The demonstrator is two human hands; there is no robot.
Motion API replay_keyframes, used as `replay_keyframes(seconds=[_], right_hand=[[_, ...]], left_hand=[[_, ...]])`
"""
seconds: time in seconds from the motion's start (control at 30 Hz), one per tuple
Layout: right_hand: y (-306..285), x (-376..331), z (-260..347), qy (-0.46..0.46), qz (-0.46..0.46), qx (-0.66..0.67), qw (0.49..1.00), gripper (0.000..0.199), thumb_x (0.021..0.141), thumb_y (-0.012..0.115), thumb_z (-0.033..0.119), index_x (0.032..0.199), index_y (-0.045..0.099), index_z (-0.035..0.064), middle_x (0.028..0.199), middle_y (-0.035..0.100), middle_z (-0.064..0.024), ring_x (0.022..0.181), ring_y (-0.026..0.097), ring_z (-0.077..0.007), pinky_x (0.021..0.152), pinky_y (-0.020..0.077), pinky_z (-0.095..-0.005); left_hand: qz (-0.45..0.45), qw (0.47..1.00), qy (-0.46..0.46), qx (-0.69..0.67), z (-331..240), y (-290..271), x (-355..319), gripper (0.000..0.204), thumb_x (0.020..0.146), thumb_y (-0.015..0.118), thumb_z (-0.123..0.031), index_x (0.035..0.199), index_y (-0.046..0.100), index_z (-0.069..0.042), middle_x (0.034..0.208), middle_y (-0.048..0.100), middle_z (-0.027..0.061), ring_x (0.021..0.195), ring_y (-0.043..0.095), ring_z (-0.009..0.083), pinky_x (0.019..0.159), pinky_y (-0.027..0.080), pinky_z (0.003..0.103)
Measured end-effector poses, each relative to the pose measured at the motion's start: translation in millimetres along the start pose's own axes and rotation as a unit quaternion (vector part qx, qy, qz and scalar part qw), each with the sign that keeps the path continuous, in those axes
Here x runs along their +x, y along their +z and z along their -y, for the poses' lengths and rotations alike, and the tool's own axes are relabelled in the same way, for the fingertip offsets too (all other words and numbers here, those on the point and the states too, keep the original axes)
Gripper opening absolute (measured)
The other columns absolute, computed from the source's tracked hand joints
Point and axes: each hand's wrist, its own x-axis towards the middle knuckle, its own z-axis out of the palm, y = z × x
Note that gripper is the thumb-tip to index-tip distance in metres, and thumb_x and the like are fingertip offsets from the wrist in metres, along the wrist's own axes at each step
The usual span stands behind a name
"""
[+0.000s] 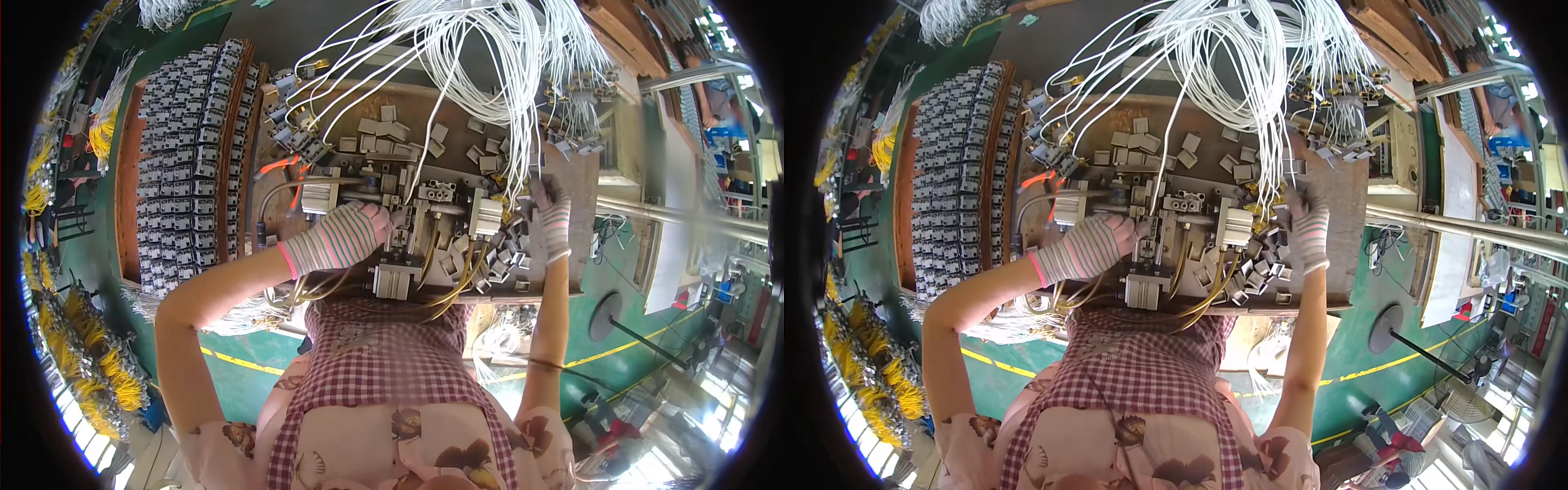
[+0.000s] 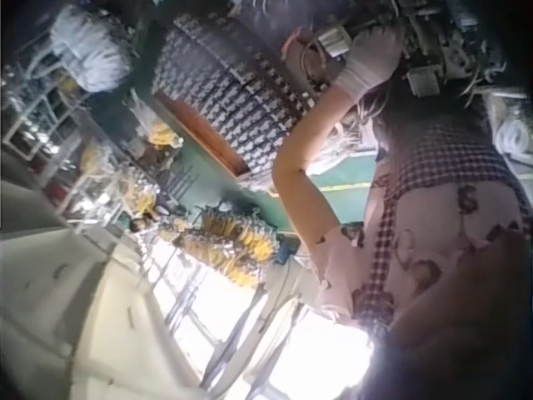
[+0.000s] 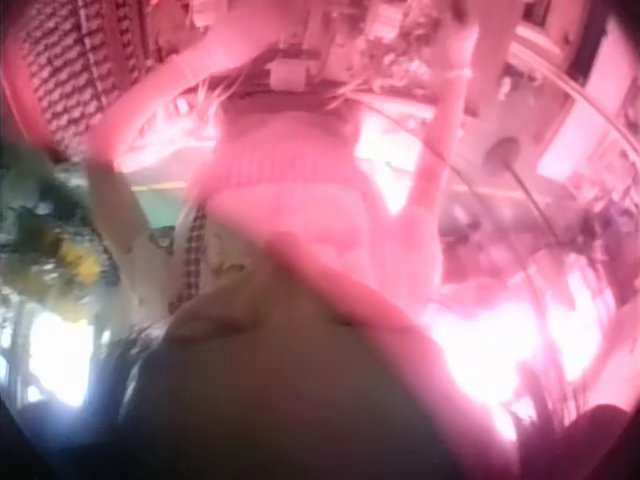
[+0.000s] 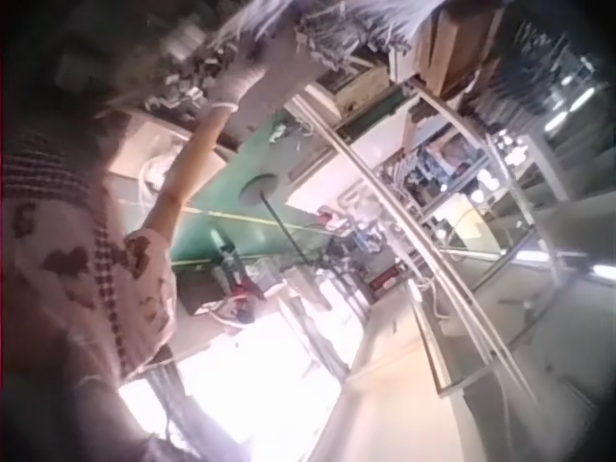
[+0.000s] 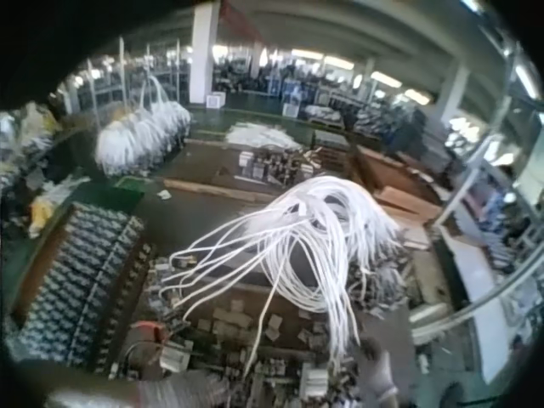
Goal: Assembling electrical components by inserting wire bundles into terminal blocks and using a table-mounted crimping machine.
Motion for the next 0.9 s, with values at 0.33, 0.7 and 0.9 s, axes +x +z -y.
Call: replay_keyframes(seconds=[0.33,0.7,0.9], right_hand=[[4,-130,132,-0.238,0.157,-0.018,0.958,0.035,0.078,0.075,0.020,0.109,0.063,0.0093,0.092,0.062,-0.0109,0.081,0.061,-0.0269,0.072,0.0492,-0.0373],[1,-128,126,0.000,0.336,0.394,0.856,0.033,0.090,0.067,0.021,0.109,0.059,-0.0038,0.101,0.065,-0.0131,0.085,0.064,-0.0194,0.076,0.0540,-0.0331],[36,-112,143,-0.417,0.131,-0.344,0.831,0.025,0.077,0.071,0.010,0.101,0.064,0.0091,0.100,0.065,-0.0106,0.099,0.060,-0.0290,0.088,0.0462,-0.0438]], left_hand=[[-0.124,0.794,-0.232,-0.548,-16,-16,10,0.076,0.087,0.068,-0.032,0.147,0.031,-0.003,0.142,0.043,0.0184,0.093,0.062,0.0171,0.079,0.052,0.029],[-0.448,0.778,-0.411,-0.161,175,-116,-175,0.032,0.089,0.067,-0.024,0.114,0.065,-0.004,0.098,0.068,0.0095,0.088,0.066,0.0186,0.077,0.054,0.032],[-0.424,0.554,-0.629,-0.343,330,-26,-318,0.059,0.078,0.077,-0.048,0.121,0.063,-0.010,0.106,0.064,0.0050,0.093,0.060,0.0168,0.071,0.049,0.032]])
